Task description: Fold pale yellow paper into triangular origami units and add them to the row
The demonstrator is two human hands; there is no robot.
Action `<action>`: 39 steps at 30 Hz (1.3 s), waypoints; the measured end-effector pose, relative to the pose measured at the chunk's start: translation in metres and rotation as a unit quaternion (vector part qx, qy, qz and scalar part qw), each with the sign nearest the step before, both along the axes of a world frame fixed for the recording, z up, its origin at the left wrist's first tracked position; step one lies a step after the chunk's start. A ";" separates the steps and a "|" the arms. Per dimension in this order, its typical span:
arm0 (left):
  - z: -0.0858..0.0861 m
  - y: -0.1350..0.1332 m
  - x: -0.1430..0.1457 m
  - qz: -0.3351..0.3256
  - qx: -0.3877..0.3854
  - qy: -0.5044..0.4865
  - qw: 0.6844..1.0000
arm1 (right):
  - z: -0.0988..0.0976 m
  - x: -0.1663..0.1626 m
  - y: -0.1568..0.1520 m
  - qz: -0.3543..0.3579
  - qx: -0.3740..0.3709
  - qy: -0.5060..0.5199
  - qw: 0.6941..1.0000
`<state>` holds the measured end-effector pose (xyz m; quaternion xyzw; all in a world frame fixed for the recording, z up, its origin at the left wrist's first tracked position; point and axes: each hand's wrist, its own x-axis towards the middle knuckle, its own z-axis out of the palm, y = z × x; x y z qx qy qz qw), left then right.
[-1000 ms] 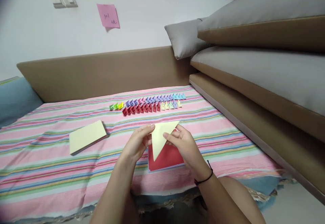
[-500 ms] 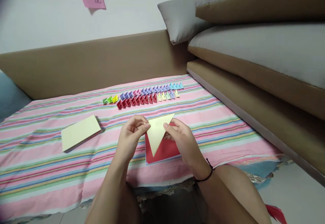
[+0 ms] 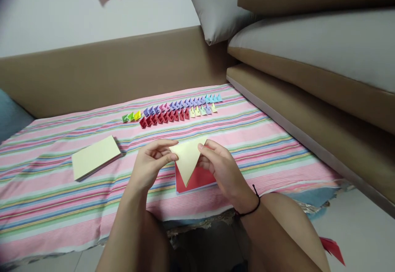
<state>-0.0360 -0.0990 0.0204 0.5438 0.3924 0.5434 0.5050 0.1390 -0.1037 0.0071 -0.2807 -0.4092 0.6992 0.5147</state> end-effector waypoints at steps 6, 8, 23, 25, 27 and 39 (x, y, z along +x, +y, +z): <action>-0.001 -0.002 -0.003 0.000 -0.063 -0.002 0.998 | -0.004 0.002 0.002 -0.059 0.015 -0.086 0.994; -0.003 -0.002 -0.001 0.013 -0.080 0.003 0.997 | -0.006 0.003 0.002 -0.075 0.027 -0.128 0.989; -0.008 -0.002 0.009 0.044 -0.157 0.029 0.986 | -0.013 0.004 0.004 -0.081 0.022 -0.235 0.968; -0.008 -0.002 0.010 0.037 -0.157 0.023 0.987 | -0.012 0.004 0.003 -0.059 0.038 -0.250 0.966; -0.008 -0.002 0.011 0.023 -0.155 0.011 0.988 | -0.011 0.005 0.002 -0.032 0.044 -0.247 0.967; -0.005 -0.002 0.005 -0.011 -0.176 0.023 0.984 | -0.010 0.006 0.002 -0.001 0.038 -0.230 0.972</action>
